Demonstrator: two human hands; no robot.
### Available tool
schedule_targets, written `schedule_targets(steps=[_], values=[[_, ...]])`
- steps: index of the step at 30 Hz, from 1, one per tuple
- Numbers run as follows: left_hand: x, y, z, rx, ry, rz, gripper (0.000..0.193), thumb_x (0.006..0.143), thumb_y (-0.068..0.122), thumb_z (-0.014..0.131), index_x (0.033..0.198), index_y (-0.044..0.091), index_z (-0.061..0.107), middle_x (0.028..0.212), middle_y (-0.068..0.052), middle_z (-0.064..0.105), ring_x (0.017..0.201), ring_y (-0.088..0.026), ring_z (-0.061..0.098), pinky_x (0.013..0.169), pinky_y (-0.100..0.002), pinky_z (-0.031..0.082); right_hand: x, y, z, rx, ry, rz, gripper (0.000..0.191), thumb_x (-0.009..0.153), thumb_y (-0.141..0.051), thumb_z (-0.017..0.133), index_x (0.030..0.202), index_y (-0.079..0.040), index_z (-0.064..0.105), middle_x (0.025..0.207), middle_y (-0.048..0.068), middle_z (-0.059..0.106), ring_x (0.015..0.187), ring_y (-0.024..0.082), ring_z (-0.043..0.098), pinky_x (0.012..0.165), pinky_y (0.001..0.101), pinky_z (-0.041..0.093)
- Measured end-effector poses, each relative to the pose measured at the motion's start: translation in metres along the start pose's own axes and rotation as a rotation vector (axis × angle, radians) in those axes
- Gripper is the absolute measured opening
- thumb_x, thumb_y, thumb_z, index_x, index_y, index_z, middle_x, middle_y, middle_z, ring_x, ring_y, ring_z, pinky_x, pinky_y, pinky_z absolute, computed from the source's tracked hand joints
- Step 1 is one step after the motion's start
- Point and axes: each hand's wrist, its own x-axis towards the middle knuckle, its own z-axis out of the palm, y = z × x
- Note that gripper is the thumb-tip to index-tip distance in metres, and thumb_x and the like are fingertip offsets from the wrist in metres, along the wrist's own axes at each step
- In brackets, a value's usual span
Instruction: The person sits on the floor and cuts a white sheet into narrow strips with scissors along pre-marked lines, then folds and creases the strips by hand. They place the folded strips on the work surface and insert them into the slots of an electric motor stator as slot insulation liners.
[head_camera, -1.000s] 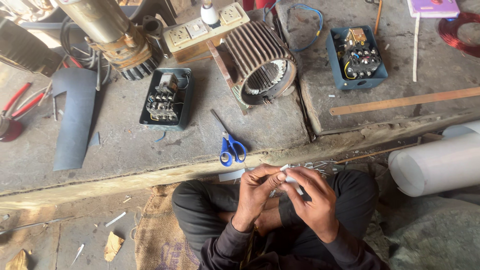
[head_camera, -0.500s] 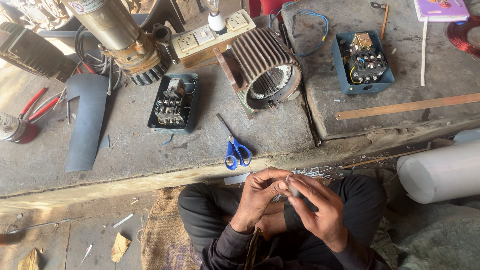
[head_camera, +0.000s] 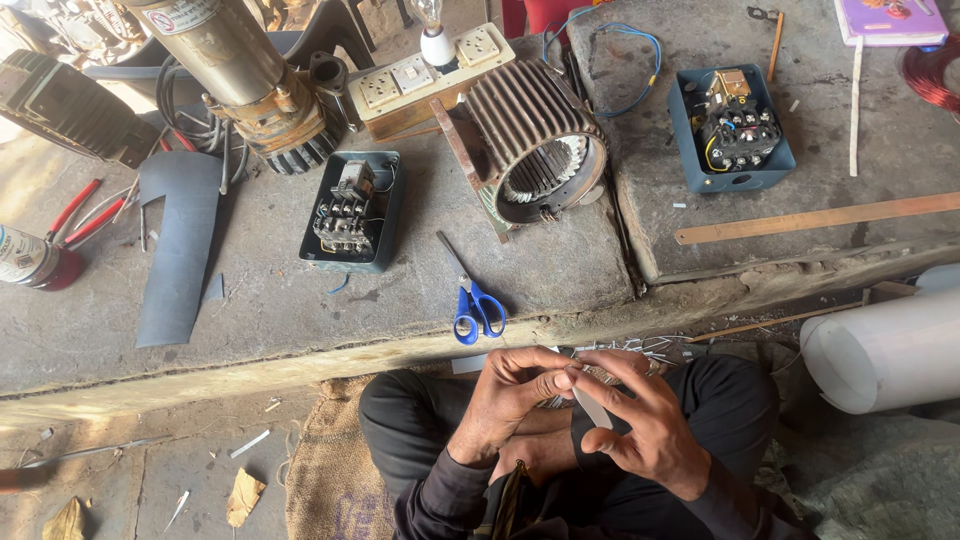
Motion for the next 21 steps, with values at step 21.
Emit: schedule_targets(steps=[21], values=[[0.006, -0.008, 0.0, 0.281, 0.203, 0.304, 0.021, 0.091, 0.01, 0.08, 0.111, 0.003, 0.08, 0.107, -0.008, 0.075, 0.102, -0.015, 0.067, 0.092, -0.03, 0.054, 0.021, -0.017, 0.034, 0.246, 0.301, 0.463, 0.034, 0.085, -0.011, 0.08, 0.116, 0.0, 0.071, 0.107, 0.01, 0.078, 0.097, 0.016, 0.076, 0.083, 0.0265, 0.058]])
